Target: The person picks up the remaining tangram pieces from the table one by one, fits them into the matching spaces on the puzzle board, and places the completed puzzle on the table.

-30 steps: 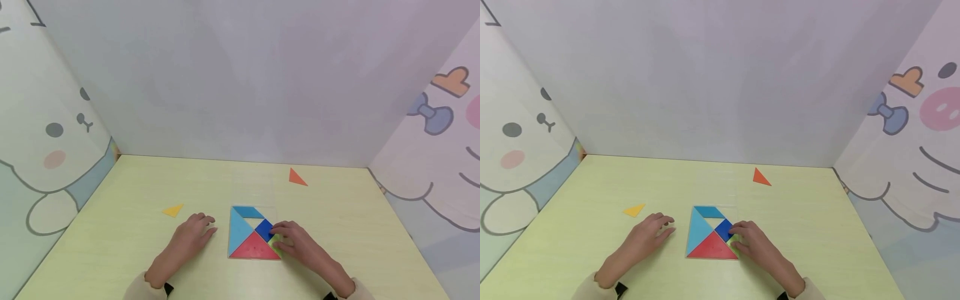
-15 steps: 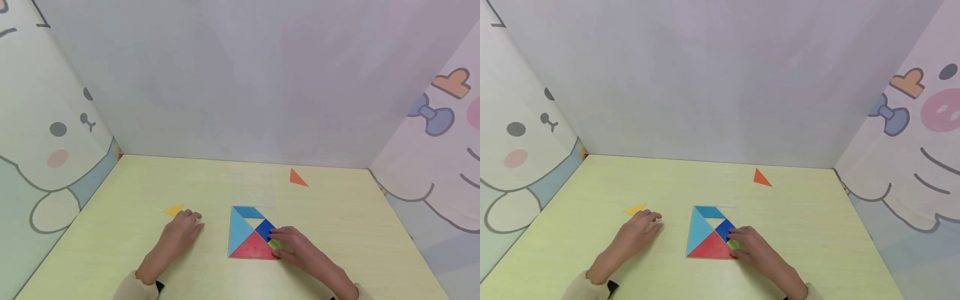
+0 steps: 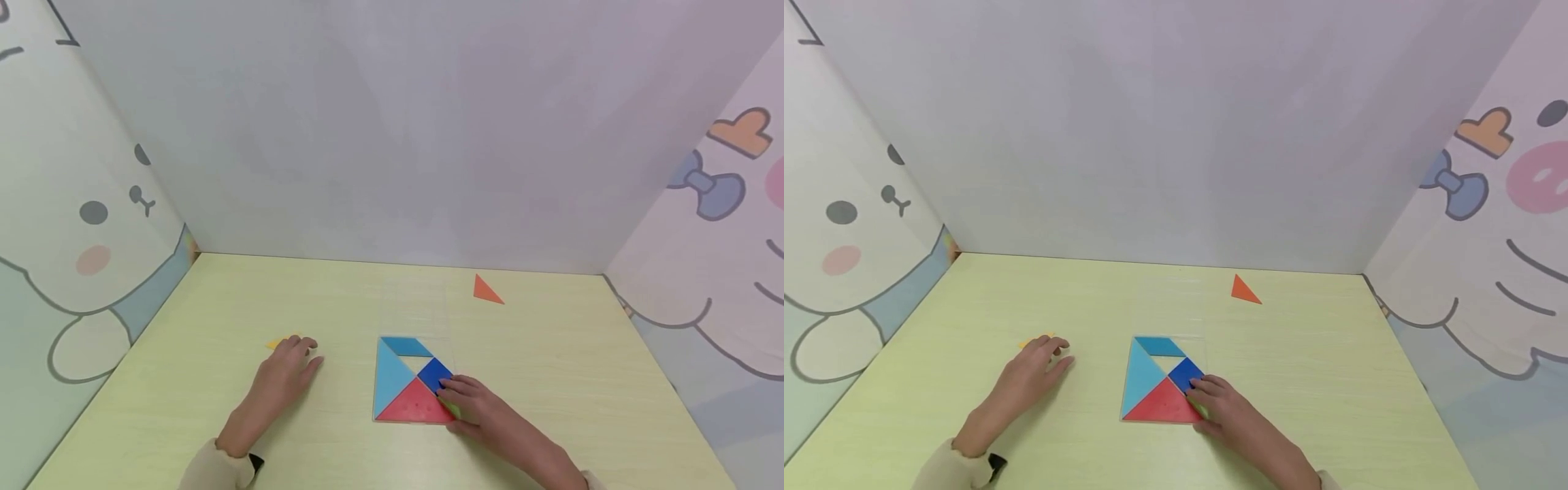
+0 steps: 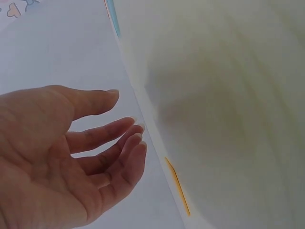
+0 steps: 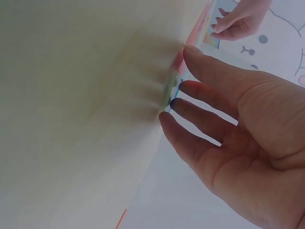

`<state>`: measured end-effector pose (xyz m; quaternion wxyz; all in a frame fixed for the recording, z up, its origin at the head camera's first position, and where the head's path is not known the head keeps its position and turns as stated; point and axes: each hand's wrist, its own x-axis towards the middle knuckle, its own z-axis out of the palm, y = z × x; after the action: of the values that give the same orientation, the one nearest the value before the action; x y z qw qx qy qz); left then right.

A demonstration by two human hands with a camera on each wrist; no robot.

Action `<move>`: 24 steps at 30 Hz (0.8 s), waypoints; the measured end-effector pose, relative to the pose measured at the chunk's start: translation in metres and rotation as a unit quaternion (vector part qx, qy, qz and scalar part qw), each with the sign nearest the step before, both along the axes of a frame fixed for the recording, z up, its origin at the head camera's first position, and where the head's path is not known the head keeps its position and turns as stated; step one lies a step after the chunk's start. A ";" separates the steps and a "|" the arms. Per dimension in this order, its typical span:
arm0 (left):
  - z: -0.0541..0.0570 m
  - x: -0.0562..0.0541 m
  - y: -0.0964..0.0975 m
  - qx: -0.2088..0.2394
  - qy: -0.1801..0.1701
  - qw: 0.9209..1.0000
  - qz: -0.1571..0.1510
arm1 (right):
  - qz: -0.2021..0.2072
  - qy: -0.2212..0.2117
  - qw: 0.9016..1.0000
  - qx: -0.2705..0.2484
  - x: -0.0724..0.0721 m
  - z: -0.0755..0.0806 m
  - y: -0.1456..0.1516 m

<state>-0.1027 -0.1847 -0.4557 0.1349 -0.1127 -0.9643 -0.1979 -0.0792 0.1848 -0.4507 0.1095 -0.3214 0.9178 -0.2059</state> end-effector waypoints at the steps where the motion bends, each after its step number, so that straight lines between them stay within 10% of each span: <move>1: 0.000 0.000 -0.001 0.000 0.000 1.000 0.002 | 0.000 0.003 1.000 0.005 0.001 0.000 0.000; 24: 0.006 -0.014 -0.022 0.024 -0.110 0.993 0.043 | -0.003 0.029 0.999 0.043 0.015 0.001 -0.004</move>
<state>-0.1169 -0.2063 -0.4500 0.0391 -0.0455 -0.9723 -0.2259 -0.0637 0.1807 -0.4494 0.0958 -0.3196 0.9296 -0.1567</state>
